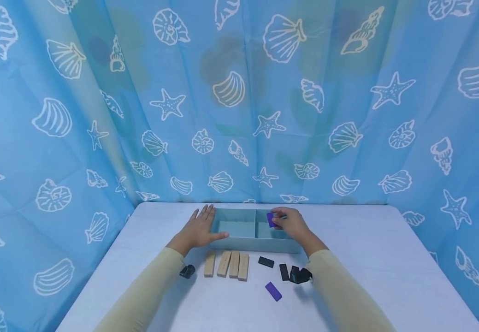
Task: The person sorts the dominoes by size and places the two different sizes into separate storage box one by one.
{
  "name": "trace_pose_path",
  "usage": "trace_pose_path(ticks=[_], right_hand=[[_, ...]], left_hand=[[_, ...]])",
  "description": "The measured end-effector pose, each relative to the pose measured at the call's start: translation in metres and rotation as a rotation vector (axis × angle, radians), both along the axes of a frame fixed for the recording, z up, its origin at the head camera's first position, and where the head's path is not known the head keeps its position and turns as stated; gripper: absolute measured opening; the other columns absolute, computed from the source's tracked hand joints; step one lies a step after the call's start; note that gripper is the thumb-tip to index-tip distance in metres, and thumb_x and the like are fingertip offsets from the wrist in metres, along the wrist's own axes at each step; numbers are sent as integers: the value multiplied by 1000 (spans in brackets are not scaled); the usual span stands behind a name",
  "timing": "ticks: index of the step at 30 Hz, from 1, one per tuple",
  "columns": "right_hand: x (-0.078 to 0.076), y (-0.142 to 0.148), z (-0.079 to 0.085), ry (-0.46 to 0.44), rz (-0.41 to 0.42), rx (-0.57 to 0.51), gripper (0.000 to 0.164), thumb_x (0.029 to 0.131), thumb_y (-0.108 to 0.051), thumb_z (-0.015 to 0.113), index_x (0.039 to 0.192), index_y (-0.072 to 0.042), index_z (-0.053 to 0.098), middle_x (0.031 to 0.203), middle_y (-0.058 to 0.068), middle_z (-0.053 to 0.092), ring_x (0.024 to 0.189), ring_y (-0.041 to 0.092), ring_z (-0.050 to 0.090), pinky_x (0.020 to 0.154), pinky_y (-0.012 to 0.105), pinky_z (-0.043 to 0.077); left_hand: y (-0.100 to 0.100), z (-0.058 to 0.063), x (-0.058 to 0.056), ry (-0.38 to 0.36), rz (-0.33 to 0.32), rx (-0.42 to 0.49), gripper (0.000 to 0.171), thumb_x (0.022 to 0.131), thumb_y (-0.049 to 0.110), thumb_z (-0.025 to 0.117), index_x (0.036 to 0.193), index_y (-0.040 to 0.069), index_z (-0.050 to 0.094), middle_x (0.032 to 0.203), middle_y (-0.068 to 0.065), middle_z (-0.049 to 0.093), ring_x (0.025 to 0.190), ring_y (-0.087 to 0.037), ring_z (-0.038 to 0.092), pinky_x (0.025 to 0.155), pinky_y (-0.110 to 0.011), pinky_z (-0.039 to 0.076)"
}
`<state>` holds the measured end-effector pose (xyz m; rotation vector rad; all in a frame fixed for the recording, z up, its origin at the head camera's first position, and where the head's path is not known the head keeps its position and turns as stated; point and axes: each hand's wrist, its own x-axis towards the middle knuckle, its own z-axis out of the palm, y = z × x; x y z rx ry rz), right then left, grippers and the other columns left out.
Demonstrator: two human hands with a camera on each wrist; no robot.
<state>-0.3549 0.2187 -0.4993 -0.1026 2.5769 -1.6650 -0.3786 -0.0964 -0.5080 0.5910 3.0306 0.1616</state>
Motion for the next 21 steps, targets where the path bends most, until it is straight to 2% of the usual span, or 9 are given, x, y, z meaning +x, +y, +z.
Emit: trace_pose_path(ticks=[8, 16, 21], right_hand=[[-13, -9, -2, -52, 32, 37, 36, 96, 1, 56, 132, 4, 55, 114, 20, 56, 100, 30, 63, 80, 32, 56], [-14, -16, -7, -128, 49, 38, 35, 96, 3, 55, 131, 7, 54, 114, 20, 58, 96, 27, 64, 80, 35, 56], [-17, -23, -8, -171, 38, 104, 35, 94, 3, 56, 128, 9, 55, 111, 19, 60, 94, 27, 64, 79, 36, 56]], left_hand=[[-1, 2, -4, -6, -22, -13, 112, 82, 82, 40, 155, 0, 14, 160, -15, 13, 147, -29, 7, 116, -49, 4], [0, -2, -4, -13, -19, -24, 112, 82, 82, 40, 155, 1, 15, 161, -14, 13, 147, -29, 6, 116, -48, 5], [-1, 1, -3, -3, -24, -25, 111, 83, 82, 39, 155, 0, 14, 160, -15, 13, 147, -30, 7, 116, -49, 6]])
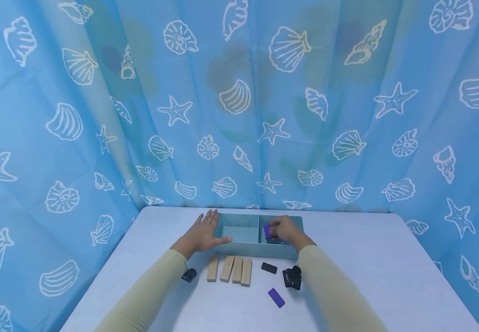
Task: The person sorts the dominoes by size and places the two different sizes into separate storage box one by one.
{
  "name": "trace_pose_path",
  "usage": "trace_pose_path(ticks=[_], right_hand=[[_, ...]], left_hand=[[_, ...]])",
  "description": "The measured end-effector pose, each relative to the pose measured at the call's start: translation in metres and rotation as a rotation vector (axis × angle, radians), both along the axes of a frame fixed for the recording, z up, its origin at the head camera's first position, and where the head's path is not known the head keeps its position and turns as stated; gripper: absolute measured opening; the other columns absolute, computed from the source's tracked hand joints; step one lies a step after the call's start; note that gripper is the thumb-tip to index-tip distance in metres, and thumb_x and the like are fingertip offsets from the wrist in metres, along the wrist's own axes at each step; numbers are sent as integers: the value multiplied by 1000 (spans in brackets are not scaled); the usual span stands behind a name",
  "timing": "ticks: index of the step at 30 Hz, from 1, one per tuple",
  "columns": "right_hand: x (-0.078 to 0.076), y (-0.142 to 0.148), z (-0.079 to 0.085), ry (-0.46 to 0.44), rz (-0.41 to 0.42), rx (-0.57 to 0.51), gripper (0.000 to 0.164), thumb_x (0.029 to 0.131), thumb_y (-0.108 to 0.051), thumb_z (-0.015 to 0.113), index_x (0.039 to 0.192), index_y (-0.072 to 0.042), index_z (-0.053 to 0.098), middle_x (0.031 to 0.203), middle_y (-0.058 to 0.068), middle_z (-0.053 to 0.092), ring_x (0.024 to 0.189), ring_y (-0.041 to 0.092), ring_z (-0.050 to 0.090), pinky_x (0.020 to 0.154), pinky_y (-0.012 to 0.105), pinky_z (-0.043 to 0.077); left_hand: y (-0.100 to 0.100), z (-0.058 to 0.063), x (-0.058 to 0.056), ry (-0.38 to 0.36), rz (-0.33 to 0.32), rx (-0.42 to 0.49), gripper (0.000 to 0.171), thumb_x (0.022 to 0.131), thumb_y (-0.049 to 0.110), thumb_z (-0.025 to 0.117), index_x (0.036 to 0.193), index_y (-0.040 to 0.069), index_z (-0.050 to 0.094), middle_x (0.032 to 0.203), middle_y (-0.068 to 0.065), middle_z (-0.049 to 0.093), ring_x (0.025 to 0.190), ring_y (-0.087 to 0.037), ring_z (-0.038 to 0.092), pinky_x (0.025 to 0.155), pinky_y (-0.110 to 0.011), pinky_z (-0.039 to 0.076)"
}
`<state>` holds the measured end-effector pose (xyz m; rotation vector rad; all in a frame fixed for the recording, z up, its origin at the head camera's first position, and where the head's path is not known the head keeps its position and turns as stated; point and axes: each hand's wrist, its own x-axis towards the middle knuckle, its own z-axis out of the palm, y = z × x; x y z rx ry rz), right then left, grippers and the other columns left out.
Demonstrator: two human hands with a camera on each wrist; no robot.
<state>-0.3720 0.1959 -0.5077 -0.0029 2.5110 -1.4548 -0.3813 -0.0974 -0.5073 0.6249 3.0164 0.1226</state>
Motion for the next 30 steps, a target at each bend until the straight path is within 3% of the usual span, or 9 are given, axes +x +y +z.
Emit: trace_pose_path(ticks=[6, 18, 25, 30], right_hand=[[-6, -7, -5, -27, -31, 16, 30, 92, 6, 58, 120, 14, 58, 106, 23, 61, 88, 29, 63, 73, 35, 57], [-19, -23, -15, -41, -112, 91, 18, 89, 7, 62, 106, 13, 64, 97, 21, 64, 76, 23, 66, 67, 31, 56], [-21, -27, -12, -51, -106, 180, 16, 89, 3, 64, 102, 10, 67, 89, 14, 66, 76, 22, 65, 76, 39, 55], [-23, -28, -13, -42, -106, 231, 10, 90, 0, 63, 83, 4, 70, 73, 9, 65, 68, 20, 62, 67, 33, 51]], left_hand=[[0, 0, -1, 1, -10, 3, 111, 83, 82, 38, 154, -1, 15, 160, -16, 13, 147, -30, 8, 116, -49, 7], [-1, -3, -2, 13, -3, -1, 112, 83, 83, 38, 154, 0, 16, 160, -15, 14, 147, -30, 9, 116, -49, 7], [0, -4, -1, 19, -9, -5, 111, 83, 82, 38, 154, 0, 16, 160, -15, 15, 147, -29, 9, 116, -48, 8], [0, -2, 0, 15, -13, -7, 110, 83, 82, 38, 154, -1, 17, 160, -16, 16, 147, -30, 10, 116, -49, 9]])
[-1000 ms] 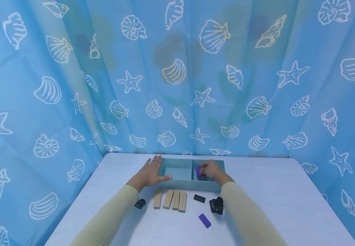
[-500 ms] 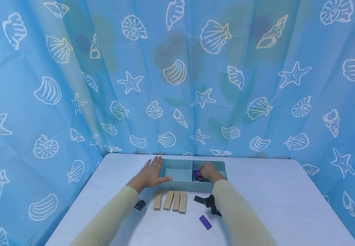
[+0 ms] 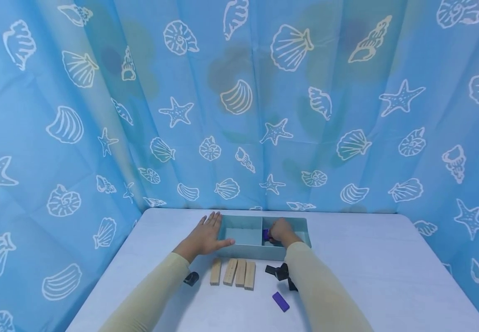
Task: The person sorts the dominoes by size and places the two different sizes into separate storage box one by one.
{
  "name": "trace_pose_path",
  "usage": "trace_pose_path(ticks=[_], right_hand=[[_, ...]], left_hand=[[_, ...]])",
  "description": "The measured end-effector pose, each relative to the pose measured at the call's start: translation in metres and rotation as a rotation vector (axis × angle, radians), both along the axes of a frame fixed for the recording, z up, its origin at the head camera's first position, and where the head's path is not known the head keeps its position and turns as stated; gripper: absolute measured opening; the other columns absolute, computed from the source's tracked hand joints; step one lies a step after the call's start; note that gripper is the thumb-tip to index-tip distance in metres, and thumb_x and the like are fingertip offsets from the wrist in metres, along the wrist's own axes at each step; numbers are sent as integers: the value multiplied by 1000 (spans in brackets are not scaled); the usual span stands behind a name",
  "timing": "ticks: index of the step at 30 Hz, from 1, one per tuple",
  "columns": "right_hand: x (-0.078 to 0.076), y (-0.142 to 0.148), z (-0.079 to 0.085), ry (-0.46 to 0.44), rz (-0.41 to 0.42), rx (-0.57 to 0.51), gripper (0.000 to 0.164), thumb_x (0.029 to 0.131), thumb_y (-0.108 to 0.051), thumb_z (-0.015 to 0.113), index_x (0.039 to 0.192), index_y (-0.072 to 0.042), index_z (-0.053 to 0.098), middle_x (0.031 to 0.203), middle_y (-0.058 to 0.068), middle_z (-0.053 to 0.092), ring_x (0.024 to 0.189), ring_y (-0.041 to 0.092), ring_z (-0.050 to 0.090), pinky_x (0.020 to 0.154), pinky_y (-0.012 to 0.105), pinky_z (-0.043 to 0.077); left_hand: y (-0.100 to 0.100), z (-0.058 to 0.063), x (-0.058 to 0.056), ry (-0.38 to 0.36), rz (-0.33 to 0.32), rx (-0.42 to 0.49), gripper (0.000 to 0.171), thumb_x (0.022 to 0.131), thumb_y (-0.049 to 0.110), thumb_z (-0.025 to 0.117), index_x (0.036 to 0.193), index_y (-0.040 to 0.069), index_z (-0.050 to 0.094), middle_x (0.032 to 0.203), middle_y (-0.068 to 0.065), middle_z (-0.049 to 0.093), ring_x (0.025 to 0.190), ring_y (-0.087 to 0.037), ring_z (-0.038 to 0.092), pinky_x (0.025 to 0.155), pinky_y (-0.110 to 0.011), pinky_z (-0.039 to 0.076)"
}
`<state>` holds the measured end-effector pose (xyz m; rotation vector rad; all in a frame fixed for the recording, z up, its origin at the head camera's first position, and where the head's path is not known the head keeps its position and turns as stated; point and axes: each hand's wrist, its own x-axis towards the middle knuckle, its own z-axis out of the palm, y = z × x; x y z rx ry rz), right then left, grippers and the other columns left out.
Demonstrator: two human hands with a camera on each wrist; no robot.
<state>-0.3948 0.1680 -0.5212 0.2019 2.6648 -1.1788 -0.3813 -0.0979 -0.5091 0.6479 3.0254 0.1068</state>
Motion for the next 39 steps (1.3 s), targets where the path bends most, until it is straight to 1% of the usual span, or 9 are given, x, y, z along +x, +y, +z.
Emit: trace_pose_path(ticks=[8, 14, 19, 23, 26, 30, 32, 34, 39], right_hand=[[-2, -1, -4, 11, -12, -32, 23, 90, 0, 62, 67, -2, 64, 65, 7, 63, 60, 19, 60, 58, 29, 46], [-7, 2, -4, 20, -3, -10, 38, 89, -1, 63, 54, -8, 51, 53, 3, 51, 52, 19, 50, 53, 29, 39], [-7, 1, -2, 40, 3, -31, 41, 87, -1, 62, 51, -10, 46, 50, 2, 47, 49, 18, 46, 50, 29, 37], [-5, 1, -2, 35, -31, -64, 41, 88, 0, 62, 51, -9, 47, 49, 2, 43, 50, 20, 45, 50, 30, 37], [-2, 3, -3, 28, -47, -56, 32, 88, 0, 62, 57, -4, 55, 55, 3, 48, 57, 22, 50, 55, 32, 41], [1, 6, -3, 40, -38, -53, 6, 86, -1, 66, 86, 3, 71, 78, 8, 64, 78, 26, 60, 73, 40, 51], [2, 7, -3, 54, -26, -65, 16, 85, -1, 68, 100, 4, 72, 92, 12, 67, 88, 29, 62, 81, 45, 52], [2, 8, -3, 60, -9, -83, 23, 85, -1, 68, 107, 4, 70, 99, 14, 68, 93, 30, 62, 84, 46, 51], [0, 8, -3, 69, 24, -110, 29, 86, -3, 68, 114, 4, 67, 102, 13, 67, 95, 29, 62, 85, 46, 51]], left_hand=[[0, -1, 1, -3, 5, 2, 109, 85, 80, 37, 155, 0, 14, 160, -15, 14, 147, -30, 9, 116, -49, 8], [3, -2, -3, 2, 2, -3, 111, 84, 82, 35, 155, -1, 12, 160, -16, 13, 147, -30, 9, 116, -49, 8], [0, -1, -3, 19, 20, -9, 111, 84, 82, 37, 154, -1, 15, 160, -16, 15, 147, -30, 11, 116, -50, 9], [0, -3, -1, 7, 13, 6, 110, 85, 80, 38, 154, -1, 15, 160, -16, 16, 146, -31, 11, 116, -50, 10], [2, -5, 1, -3, 6, 20, 109, 85, 80, 39, 154, -1, 15, 160, -17, 16, 146, -31, 12, 116, -50, 9], [3, -6, 2, -4, 6, 17, 109, 85, 80, 38, 154, -1, 16, 160, -17, 16, 146, -31, 12, 116, -50, 10], [3, -6, 2, 0, 8, 11, 109, 85, 80, 38, 154, -1, 15, 160, -17, 16, 146, -31, 12, 116, -50, 10], [3, -6, 1, 5, 11, 8, 110, 85, 80, 38, 154, -1, 15, 160, -17, 15, 146, -31, 12, 116, -50, 10], [2, -7, 0, 17, 21, 15, 110, 84, 81, 37, 154, -1, 16, 160, -16, 15, 147, -30, 11, 116, -50, 10]])
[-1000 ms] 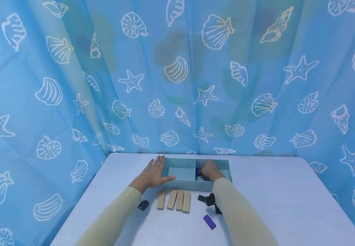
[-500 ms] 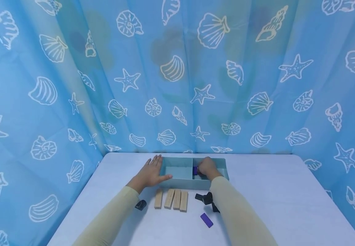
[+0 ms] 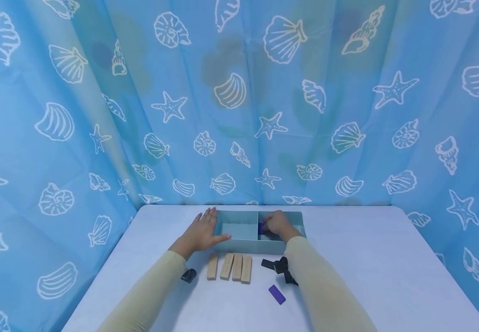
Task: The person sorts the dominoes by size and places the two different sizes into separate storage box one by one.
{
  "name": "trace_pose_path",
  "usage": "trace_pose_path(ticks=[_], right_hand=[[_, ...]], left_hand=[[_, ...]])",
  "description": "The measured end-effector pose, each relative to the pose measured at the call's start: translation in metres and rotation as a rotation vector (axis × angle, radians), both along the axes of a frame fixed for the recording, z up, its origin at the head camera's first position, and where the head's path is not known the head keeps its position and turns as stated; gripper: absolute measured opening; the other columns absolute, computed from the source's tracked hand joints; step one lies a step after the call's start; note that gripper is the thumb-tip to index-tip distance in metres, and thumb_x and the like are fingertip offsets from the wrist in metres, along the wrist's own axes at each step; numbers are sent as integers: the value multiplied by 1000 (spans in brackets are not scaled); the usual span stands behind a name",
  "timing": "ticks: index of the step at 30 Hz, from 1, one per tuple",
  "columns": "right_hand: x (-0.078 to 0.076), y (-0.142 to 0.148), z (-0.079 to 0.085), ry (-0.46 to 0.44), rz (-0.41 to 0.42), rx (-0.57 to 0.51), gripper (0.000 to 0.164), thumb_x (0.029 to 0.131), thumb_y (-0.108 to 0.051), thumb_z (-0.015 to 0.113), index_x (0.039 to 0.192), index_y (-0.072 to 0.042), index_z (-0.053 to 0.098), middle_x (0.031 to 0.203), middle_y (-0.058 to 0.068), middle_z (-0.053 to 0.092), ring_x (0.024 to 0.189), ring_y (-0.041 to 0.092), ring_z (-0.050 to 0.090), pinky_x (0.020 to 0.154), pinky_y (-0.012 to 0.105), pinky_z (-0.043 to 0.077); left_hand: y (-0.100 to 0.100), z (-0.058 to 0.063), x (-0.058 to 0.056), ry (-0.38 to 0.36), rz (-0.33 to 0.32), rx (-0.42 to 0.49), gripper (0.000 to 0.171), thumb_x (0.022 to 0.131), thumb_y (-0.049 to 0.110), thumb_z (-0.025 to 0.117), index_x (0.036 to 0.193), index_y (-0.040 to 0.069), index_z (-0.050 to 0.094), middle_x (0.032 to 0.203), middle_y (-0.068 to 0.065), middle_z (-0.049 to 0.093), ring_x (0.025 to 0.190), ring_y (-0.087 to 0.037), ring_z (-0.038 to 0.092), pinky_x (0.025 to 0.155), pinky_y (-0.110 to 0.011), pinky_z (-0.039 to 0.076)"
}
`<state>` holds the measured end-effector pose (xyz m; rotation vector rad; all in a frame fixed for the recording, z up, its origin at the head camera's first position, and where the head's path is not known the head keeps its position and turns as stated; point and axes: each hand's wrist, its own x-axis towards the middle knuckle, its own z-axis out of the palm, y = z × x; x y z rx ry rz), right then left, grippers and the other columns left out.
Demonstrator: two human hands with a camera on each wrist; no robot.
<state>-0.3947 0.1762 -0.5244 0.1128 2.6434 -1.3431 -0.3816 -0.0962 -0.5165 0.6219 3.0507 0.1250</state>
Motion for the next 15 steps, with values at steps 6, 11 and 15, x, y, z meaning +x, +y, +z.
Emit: trace_pose_path(ticks=[6, 11, 15], right_hand=[[3, 0, 3, -5, 36, 13, 34, 86, -3, 68, 119, 4, 65, 102, 12, 68, 96, 29, 63, 88, 47, 50], [7, 4, 7, -8, 49, -13, 36, 86, -4, 68, 120, 7, 63, 107, 16, 68, 100, 32, 64, 88, 46, 51], [10, 8, 11, -24, 42, -51, 37, 88, -5, 68, 123, 6, 62, 109, 16, 68, 104, 33, 64, 89, 46, 51]], left_hand=[[-1, 0, 1, -8, 5, 16, 111, 84, 81, 38, 154, -1, 16, 160, -16, 16, 146, -31, 12, 116, -50, 10], [0, -1, 1, -8, 12, 20, 110, 84, 81, 39, 154, 0, 16, 160, -15, 15, 147, -30, 11, 116, -49, 8], [0, -2, -1, -5, 16, 24, 110, 84, 81, 39, 155, 0, 14, 160, -15, 15, 147, -29, 9, 116, -49, 7]])
